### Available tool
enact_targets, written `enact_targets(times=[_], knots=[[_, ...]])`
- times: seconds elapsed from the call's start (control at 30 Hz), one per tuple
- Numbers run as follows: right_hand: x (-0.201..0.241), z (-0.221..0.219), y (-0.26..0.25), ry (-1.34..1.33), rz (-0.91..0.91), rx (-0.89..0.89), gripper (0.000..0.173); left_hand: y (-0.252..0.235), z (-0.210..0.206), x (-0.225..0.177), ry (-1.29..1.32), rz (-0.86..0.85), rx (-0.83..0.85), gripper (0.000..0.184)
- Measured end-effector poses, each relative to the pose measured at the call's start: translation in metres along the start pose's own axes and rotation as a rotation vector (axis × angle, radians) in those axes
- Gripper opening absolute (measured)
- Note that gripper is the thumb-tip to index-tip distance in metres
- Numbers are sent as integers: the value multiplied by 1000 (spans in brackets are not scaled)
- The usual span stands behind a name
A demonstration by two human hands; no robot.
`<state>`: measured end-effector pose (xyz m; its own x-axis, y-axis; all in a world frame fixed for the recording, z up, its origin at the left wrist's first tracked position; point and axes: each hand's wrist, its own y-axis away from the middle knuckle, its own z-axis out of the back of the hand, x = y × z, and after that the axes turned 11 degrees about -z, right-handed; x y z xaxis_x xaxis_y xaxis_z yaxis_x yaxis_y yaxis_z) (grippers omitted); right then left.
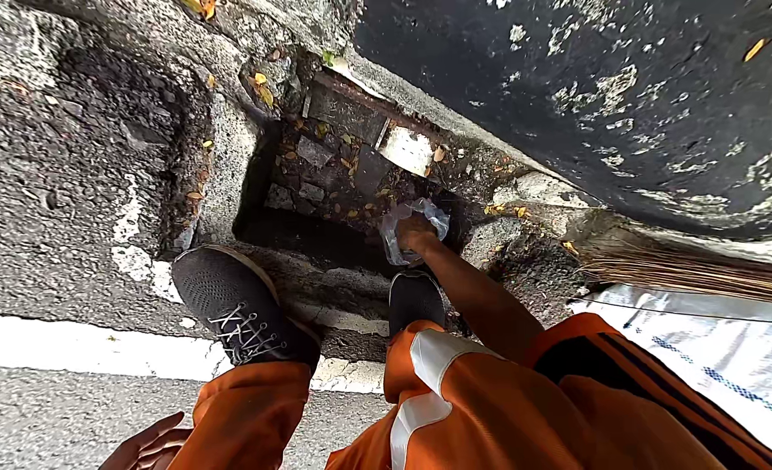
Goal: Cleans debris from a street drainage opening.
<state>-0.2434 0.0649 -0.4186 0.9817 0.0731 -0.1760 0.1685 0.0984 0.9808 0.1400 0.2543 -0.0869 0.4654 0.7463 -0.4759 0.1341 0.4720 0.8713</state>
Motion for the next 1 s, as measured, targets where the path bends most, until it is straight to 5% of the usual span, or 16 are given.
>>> enact_targets(times=[0.23,0.43,0.63,0.73,1.0], knots=[[0,-21,-18,-131,-10,-59,70,-1,1,4,25,-36,-7,49],[-1,-33,-17,-148,5,-18,47,-3,1,5,29,-66,-32,49],[-24,-51,4,-451,77,-261,44,-4,-2,3,5,-63,-17,47],[-17,-54,-21,-367,52,-444,38,-4,-1,-1,11,-68,-28,47],[-12,-38,-54,-278,37,-267,42,-8,-1,-10,-72,-83,-32,47]])
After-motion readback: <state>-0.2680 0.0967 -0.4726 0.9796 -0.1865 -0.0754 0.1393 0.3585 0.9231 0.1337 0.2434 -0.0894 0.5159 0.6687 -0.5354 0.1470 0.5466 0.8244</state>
